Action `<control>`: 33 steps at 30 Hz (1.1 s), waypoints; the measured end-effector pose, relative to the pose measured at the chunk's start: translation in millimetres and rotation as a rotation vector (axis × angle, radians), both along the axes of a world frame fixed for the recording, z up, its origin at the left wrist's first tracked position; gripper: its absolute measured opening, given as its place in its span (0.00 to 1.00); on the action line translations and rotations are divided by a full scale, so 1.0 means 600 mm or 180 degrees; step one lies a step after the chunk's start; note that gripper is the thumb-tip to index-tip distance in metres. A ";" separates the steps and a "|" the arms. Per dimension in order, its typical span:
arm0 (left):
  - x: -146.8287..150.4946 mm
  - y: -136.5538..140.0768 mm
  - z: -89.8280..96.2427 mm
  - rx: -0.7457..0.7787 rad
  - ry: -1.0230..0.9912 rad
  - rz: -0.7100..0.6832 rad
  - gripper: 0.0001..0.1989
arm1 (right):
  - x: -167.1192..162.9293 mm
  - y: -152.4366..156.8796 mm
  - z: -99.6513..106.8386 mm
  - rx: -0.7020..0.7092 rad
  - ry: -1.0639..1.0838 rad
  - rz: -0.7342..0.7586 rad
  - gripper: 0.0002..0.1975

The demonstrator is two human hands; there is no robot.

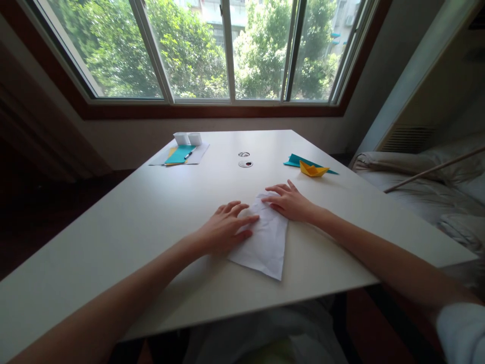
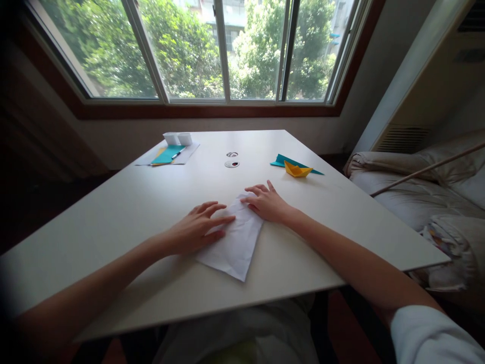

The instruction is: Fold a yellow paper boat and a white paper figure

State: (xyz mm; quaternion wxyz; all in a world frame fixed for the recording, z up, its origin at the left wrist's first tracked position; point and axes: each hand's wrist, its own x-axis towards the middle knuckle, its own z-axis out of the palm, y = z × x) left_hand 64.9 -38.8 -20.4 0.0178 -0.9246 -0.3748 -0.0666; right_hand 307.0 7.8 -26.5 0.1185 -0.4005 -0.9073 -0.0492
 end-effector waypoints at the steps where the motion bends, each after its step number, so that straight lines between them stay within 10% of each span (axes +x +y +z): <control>1: 0.002 -0.001 -0.006 0.0022 0.0003 0.0108 0.21 | -0.002 -0.002 0.003 0.0085 0.0071 -0.0056 0.16; 15: -0.012 0.055 -0.026 -0.0398 -0.0597 0.1836 0.23 | -0.007 -0.013 -0.011 -0.0418 0.0378 0.0417 0.17; 22: -0.025 0.072 -0.029 -0.1852 -0.2782 0.0928 0.32 | -0.015 -0.019 -0.009 -0.0531 0.0447 0.0329 0.17; 26: -0.021 0.059 -0.016 -0.2488 -0.3468 0.1136 0.46 | -0.015 -0.017 -0.014 -0.0674 0.0645 -0.0031 0.22; 30: -0.027 0.060 -0.020 -0.2750 -0.3607 0.0932 0.39 | -0.011 -0.011 -0.017 -0.0803 0.1022 -0.0976 0.40; 33: -0.031 0.068 -0.026 -0.2673 -0.3377 0.0641 0.26 | -0.005 -0.005 -0.015 -0.1159 0.1232 -0.0985 0.32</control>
